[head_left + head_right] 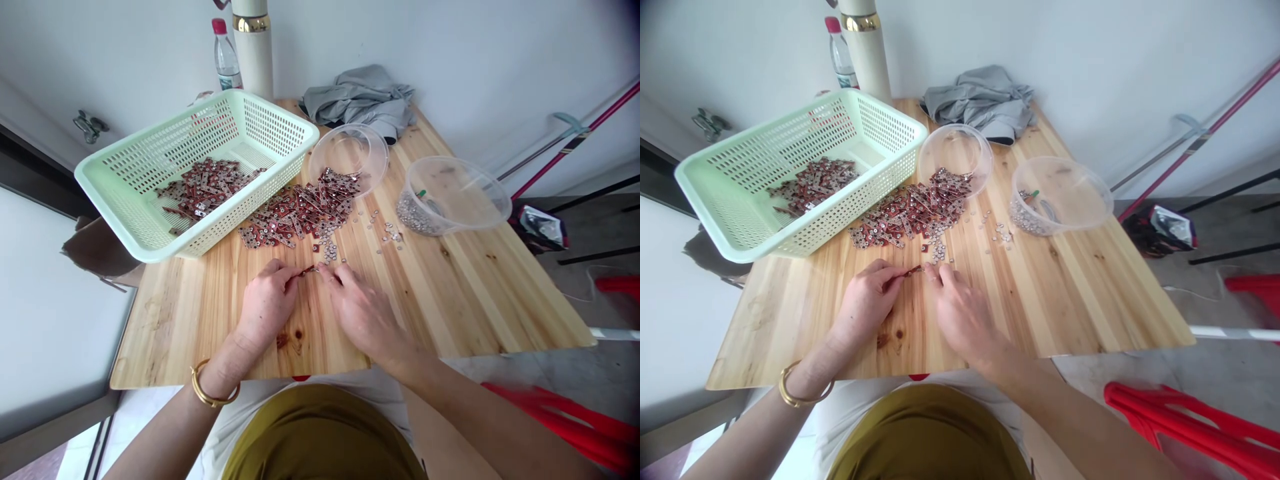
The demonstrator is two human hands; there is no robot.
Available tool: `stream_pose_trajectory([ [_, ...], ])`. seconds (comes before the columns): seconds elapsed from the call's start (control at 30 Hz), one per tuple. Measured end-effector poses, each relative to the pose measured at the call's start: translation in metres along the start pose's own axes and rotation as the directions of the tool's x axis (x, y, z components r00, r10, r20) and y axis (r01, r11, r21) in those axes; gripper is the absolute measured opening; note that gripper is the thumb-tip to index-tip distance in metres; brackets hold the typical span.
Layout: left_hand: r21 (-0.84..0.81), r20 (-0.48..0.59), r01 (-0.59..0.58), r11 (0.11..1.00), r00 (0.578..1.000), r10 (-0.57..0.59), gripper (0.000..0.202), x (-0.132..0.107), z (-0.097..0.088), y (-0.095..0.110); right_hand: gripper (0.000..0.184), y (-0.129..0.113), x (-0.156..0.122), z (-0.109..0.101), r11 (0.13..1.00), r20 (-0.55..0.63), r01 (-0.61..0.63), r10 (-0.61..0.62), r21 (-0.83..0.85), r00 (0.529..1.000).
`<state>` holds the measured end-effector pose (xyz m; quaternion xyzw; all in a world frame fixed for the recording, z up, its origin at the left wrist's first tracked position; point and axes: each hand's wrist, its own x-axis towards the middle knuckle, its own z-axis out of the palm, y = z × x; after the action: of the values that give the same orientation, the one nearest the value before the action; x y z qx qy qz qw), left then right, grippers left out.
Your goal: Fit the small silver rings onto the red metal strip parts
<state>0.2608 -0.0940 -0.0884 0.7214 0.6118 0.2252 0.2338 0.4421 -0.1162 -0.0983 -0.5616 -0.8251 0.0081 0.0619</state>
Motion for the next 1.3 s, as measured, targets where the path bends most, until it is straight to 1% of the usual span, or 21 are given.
stream_pose_trajectory([
  [0.07, 0.004, -0.003, 0.002, 1.000, 1.000, -0.002, 0.023, 0.000, 0.000, 0.000, 0.052, 0.003, 0.001, -0.004, 0.991, -0.023, -0.038, 0.041, 0.127, 0.999],
  [0.13, -0.002, -0.005, 0.001, 1.000, 1.000, -0.001, 0.023, 0.000, 0.000, 0.001, 0.051, 0.007, 0.002, -0.009, 0.959, -0.074, -0.029, 0.052, 0.283, 0.996],
  [0.17, -0.006, -0.003, 0.000, 1.000, 1.000, 0.000, 0.023, 0.000, -0.001, 0.001, 0.050, 0.009, 0.001, -0.013, 0.929, -0.097, -0.008, 0.047, 0.370, 0.994],
  [0.23, -0.011, 0.003, -0.004, 1.000, 1.000, 0.004, 0.023, -0.001, -0.001, 0.001, 0.046, 0.013, 0.001, -0.021, 0.844, -0.118, 0.044, 0.024, 0.534, 0.993],
  [0.3, -0.016, 0.007, 0.001, 1.000, 1.000, -0.001, 0.023, -0.001, -0.002, 0.001, 0.044, 0.016, 0.000, -0.027, 0.767, -0.115, 0.068, 0.008, 0.638, 0.993],
  [0.33, -0.019, 0.008, 0.005, 1.000, 1.000, -0.005, 0.023, -0.002, -0.002, 0.001, 0.043, 0.016, 0.000, -0.028, 0.744, -0.120, 0.079, 0.001, 0.663, 0.993],
  [0.4, -0.020, 0.003, 0.008, 1.000, 1.000, -0.008, 0.023, -0.002, -0.002, 0.001, 0.040, 0.016, 0.000, -0.024, 0.733, -0.148, 0.108, -0.010, 0.671, 0.989],
  [0.47, -0.012, -0.005, 0.007, 1.000, 1.000, -0.007, 0.023, -0.003, -0.001, 0.001, 0.039, 0.013, 0.001, -0.016, 0.746, -0.167, 0.122, -0.014, 0.655, 0.986],
  [0.57, 0.006, -0.017, 0.017, 1.000, 1.000, -0.017, 0.022, -0.002, 0.000, 0.001, 0.040, 0.006, 0.001, -0.003, 0.788, -0.137, 0.095, -0.014, 0.609, 0.990],
  [0.63, 0.017, -0.020, 0.030, 0.999, 0.999, -0.030, 0.022, -0.001, 0.000, 0.002, 0.041, 0.002, 0.001, 0.001, 0.815, -0.115, 0.082, -0.019, 0.574, 0.993],
  [0.8, 0.013, -0.002, 0.052, 0.999, 0.999, -0.052, 0.020, 0.000, -0.001, 0.004, 0.042, -0.003, -0.001, 0.000, 0.845, -0.102, 0.090, -0.042, 0.528, 0.994],
  [0.93, -0.016, 0.003, 0.049, 0.999, 0.999, -0.048, 0.021, 0.001, -0.002, 0.003, 0.046, -0.003, -0.002, 0.002, 0.862, -0.086, 0.092, -0.057, 0.499, 0.995],
  [1.07, -0.030, 0.001, 0.041, 0.999, 0.999, -0.041, 0.021, 0.001, -0.001, 0.002, 0.046, -0.004, -0.001, 0.003, 0.863, -0.056, 0.072, -0.051, 0.501, 0.997],
  [1.2, -0.031, 0.004, 0.035, 0.999, 0.999, -0.035, 0.020, 0.001, 0.000, 0.002, 0.044, -0.007, 0.001, -0.001, 0.862, -0.002, 0.045, -0.051, 0.505, 0.999],
  [1.3, -0.026, -0.002, 0.033, 0.999, 0.999, -0.033, 0.020, 0.000, 0.000, 0.002, 0.042, -0.007, 0.001, -0.004, 0.848, -0.006, 0.046, -0.050, 0.528, 0.999],
])
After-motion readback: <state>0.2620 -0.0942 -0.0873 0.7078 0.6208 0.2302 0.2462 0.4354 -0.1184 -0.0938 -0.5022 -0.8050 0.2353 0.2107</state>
